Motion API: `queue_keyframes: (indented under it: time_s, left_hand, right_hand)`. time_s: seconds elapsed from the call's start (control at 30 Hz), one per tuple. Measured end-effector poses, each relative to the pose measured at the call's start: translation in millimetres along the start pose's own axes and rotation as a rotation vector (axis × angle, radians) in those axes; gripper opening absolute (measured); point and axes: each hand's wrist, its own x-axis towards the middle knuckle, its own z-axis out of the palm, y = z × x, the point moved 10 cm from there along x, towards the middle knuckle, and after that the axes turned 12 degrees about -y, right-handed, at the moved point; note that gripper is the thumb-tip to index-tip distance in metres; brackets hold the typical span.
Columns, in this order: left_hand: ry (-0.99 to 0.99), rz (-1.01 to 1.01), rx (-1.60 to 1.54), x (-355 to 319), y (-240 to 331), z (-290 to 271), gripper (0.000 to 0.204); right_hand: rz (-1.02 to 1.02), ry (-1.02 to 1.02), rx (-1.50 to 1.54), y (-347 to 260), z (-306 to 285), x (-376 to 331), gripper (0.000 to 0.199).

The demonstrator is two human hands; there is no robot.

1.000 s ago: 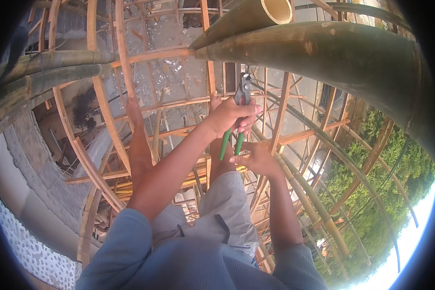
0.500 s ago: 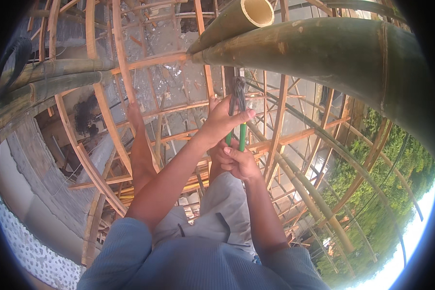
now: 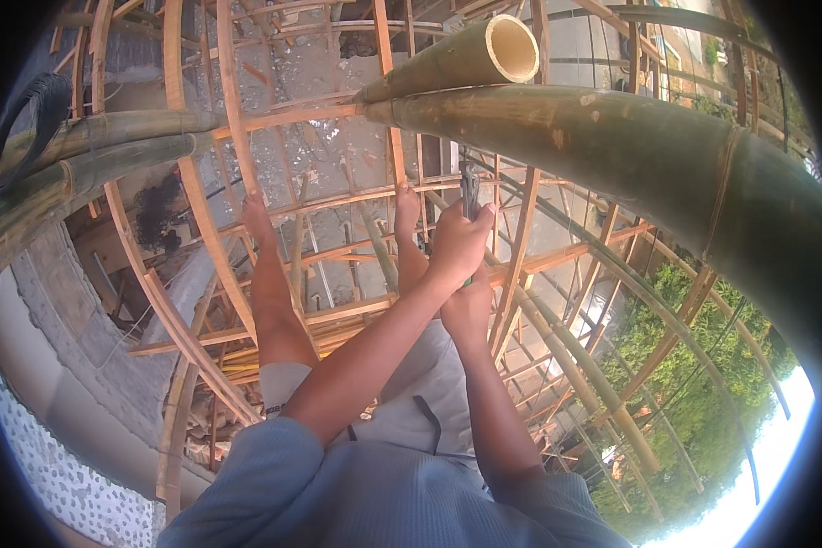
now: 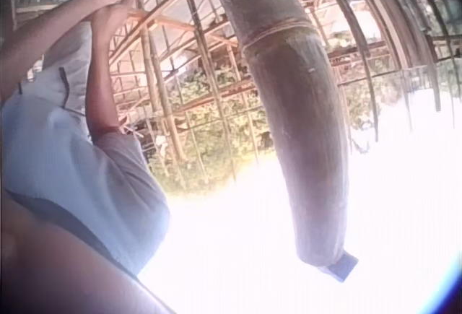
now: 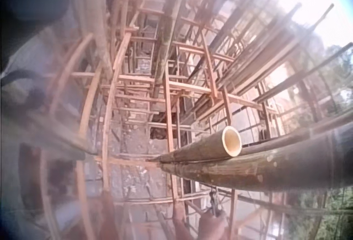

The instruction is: The person is assembling a bamboo scaffolding structure. They position bamboo poles, secure them with wire ties using pliers, and use a hammer to adjust the joints.

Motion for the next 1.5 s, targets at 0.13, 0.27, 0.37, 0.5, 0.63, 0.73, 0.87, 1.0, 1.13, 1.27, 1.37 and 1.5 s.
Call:
queue_keyframes:
  time_s: [0.13, 0.27, 0.37, 0.5, 0.63, 0.73, 0.87, 1.0, 1.13, 1.27, 1.37, 1.5]
  left_hand:
    - [-0.298, -0.009, -0.036, -2.0, 13.9, -13.8, 0.036]
    - [-0.765, -0.237, -0.487, -6.0, 6.3, 4.3, 0.036]
    - [-0.745, -0.314, -0.561, -15.6, 12.1, 8.9, 0.034]
    - [-0.213, 0.076, 0.065, 15.5, 6.7, -20.8, 0.031]
    - [-0.043, 0.007, 0.154, 2.4, 13.0, -21.0, 0.025]
    - [-0.204, 0.006, 0.37, 6.4, 26.0, -33.2, 0.03]
    - [-0.483, 0.03, -0.043, 18.9, 37.1, -20.0, 0.032]
    - [-0.451, -0.196, 0.001, 18.1, 8.2, -13.4, 0.032]
    - [-0.103, -0.072, 0.161, 20.0, 20.1, -15.9, 0.033]
    - [-0.002, -0.04, 0.32, 6.5, 30.9, -24.3, 0.037]
    - [-0.405, -0.054, 0.174, 6.5, 37.6, -40.1, 0.046]
    - [-0.71, -0.373, -0.406, 4.3, -0.1, 1.3, 0.043]
  right_hand:
    - [0.135, -0.521, 1.04, 56.7, 65.0, 4.9, 0.025]
    - [-0.067, -1.327, 1.902, -11.7, 108.5, -25.2, 0.028]
    - [-0.096, -1.36, 1.95, -3.2, 103.6, -32.3, 0.035]
    - [-0.135, -0.675, 0.751, 35.9, 55.2, 6.4, 0.052]
    - [0.029, -0.122, 0.171, 24.2, 27.9, 16.1, 0.04]
    - [0.038, -0.235, 0.625, 44.8, 63.5, 33.2, 0.024]
    - [0.038, -0.712, 1.341, 23.1, 121.9, 12.6, 0.026]
    - [0.015, -0.719, 1.265, 39.0, 99.5, 11.3, 0.04]
    - [-0.004, -0.069, 0.235, 14.0, 32.5, 17.3, 0.045]
    - [0.14, -0.244, 0.788, 52.9, 70.5, 15.9, 0.037]
    - [0.056, -0.911, 1.539, -2.4, 115.4, -1.5, 0.026]
    - [-0.192, -1.255, 1.91, -29.0, 124.6, -12.5, 0.037]
